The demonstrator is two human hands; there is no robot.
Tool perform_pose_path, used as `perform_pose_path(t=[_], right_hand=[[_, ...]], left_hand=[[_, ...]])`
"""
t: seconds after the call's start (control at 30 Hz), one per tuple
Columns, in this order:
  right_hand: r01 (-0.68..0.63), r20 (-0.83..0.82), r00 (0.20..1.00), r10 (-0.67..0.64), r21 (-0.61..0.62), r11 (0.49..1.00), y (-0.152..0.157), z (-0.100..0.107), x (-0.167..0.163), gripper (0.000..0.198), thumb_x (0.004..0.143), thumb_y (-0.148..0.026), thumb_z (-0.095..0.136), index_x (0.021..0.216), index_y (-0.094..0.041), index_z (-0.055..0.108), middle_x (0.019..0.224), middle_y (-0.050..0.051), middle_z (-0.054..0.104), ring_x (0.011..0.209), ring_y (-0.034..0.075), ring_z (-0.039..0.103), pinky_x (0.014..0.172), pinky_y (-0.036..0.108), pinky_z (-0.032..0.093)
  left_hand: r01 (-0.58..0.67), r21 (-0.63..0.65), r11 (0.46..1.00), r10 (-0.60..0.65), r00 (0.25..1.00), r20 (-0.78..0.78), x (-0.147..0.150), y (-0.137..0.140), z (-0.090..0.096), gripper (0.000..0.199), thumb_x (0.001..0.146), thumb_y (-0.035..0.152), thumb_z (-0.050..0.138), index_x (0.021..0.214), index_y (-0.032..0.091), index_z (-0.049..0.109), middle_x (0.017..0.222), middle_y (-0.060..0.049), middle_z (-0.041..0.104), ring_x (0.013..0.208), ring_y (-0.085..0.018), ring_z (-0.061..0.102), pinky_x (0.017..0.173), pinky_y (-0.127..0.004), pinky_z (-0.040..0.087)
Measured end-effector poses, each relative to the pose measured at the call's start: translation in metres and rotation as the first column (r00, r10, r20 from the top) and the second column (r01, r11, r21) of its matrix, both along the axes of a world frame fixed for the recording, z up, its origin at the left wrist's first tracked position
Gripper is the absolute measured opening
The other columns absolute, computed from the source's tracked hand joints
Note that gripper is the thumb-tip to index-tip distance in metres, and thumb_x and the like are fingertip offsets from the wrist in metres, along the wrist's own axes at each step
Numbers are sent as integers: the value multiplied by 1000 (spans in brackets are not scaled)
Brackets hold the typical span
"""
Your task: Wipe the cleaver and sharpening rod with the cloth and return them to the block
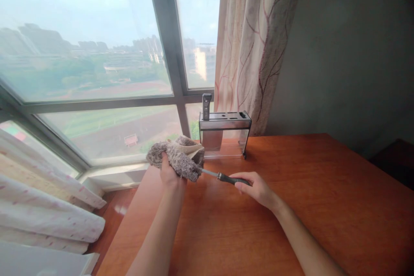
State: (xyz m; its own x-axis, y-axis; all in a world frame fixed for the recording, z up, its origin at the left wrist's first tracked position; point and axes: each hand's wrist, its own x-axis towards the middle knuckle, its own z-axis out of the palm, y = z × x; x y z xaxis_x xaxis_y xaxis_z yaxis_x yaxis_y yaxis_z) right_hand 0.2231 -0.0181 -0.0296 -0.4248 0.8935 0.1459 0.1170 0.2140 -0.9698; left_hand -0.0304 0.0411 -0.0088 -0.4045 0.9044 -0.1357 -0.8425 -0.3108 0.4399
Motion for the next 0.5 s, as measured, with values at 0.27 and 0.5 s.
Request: perform_pose_path(t=[0.27, 0.5], right_hand=[[-4, -185, 982, -46, -261, 965, 0, -15, -13, 50, 93, -50, 36, 86, -12, 68, 39, -8, 34, 37, 7, 25, 40, 21, 24], [37, -142, 988, -62, -171, 985, -3, -22, -32, 45, 91, -49, 41, 86, -14, 68, 49, -3, 49, 44, 9, 42, 45, 22, 33]], left_hand=[[19, 133, 991, -23, 999, 34, 20, -13, 11, 43, 87, 46, 45, 117, 19, 63, 111, -7, 68, 113, -25, 57, 103, -42, 39], [92, 84, 992, -95, 995, 29, 34, -19, 10, 45, 85, 49, 49, 115, 18, 63, 110, -8, 68, 112, -26, 58, 102, -41, 40]])
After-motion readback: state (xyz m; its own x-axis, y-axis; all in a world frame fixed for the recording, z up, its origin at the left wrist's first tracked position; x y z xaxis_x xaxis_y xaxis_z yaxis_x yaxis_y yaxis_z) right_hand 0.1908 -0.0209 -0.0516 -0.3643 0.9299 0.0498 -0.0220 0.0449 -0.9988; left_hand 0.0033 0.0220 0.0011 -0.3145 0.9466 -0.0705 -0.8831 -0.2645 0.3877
